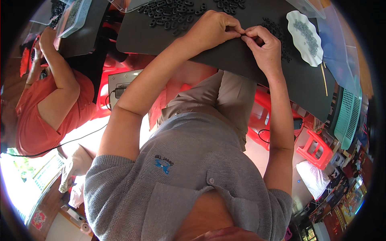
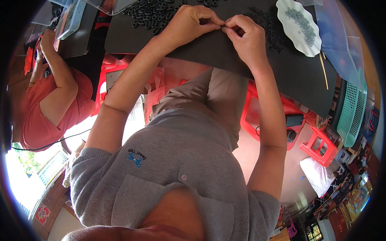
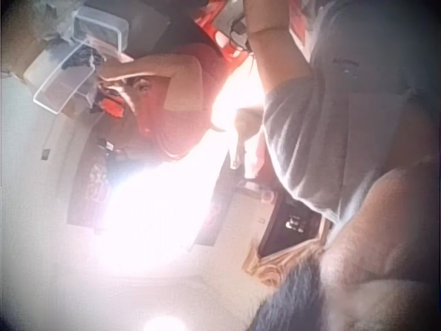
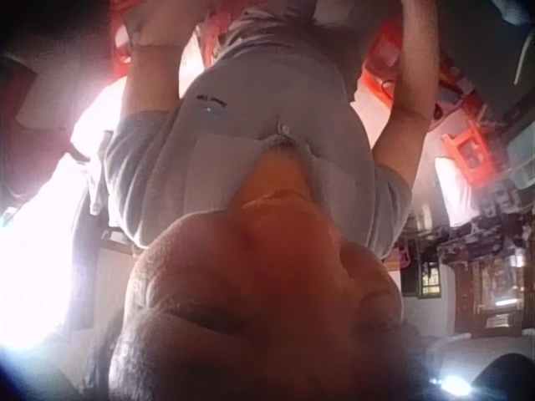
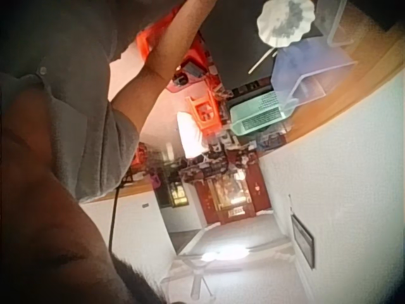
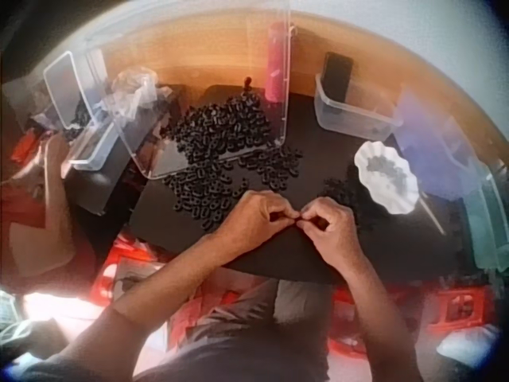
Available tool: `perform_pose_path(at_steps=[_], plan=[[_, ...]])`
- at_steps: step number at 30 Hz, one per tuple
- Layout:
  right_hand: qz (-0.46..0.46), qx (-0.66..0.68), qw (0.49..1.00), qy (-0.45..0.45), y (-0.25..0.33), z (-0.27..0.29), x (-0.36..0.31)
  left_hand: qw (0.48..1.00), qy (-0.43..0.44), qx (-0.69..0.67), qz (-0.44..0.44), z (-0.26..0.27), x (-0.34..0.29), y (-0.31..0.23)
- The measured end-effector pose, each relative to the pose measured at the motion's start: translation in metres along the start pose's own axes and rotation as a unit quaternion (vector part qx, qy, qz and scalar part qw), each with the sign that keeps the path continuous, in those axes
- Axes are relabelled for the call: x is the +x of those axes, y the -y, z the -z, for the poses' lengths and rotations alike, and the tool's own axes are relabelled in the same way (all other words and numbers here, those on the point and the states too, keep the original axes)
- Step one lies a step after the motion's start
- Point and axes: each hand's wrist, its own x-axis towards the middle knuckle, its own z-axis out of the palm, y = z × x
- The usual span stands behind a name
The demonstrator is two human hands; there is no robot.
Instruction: The person repeatedly picks up plastic cord lock components from the desk and inserts small metal springs from a dish into them by hand to assemble them.
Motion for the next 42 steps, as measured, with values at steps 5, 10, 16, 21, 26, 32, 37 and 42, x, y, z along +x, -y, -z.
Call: perform_pose_path(at_steps=[5, 10, 16, 21, 26, 32, 37, 42], plan=[[-0.001, -0.006, 1.000, 0.005, -0.003, 0.001, 0.001, 1.000, 0.012, 0.020, -0.006, 0.000, 0.003, 0.001], [-0.021, 0.004, 1.000, 0.023, 0.002, 0.002, 0.001, 1.000, 0.010, 0.008, 0.006, 0.002, 0.001, -0.001], [-0.028, 0.009, 1.000, -0.001, 0.005, 0.003, 0.001, 0.999, 0.008, -0.007, 0.031, 0.002, 0.002, -0.004], [0.000, 0.014, 1.000, 0.000, 0.003, 0.001, 0.001, 1.000, 0.001, -0.004, -0.003, 0.000, 0.002, 0.004], [0.012, 0.003, 1.000, 0.011, 0.002, -0.001, 0.002, 0.998, 0.005, 0.049, -0.051, 0.001, 0.002, 0.008], [-0.050, 0.046, 0.998, 0.013, -0.006, 0.005, 0.000, 1.000, 0.020, -0.010, -0.004, 0.002, 0.003, 0.002], [-0.079, -0.027, 0.976, -0.199, -0.006, 0.105, 0.030, 0.997, -0.039, -0.070, 0.013, 0.000, 0.002, -0.001], [-0.055, -0.206, 0.920, -0.328, -0.068, 0.279, 0.060, 0.997, -0.005, 0.055, -0.046, -0.002, 0.002, 0.000]])
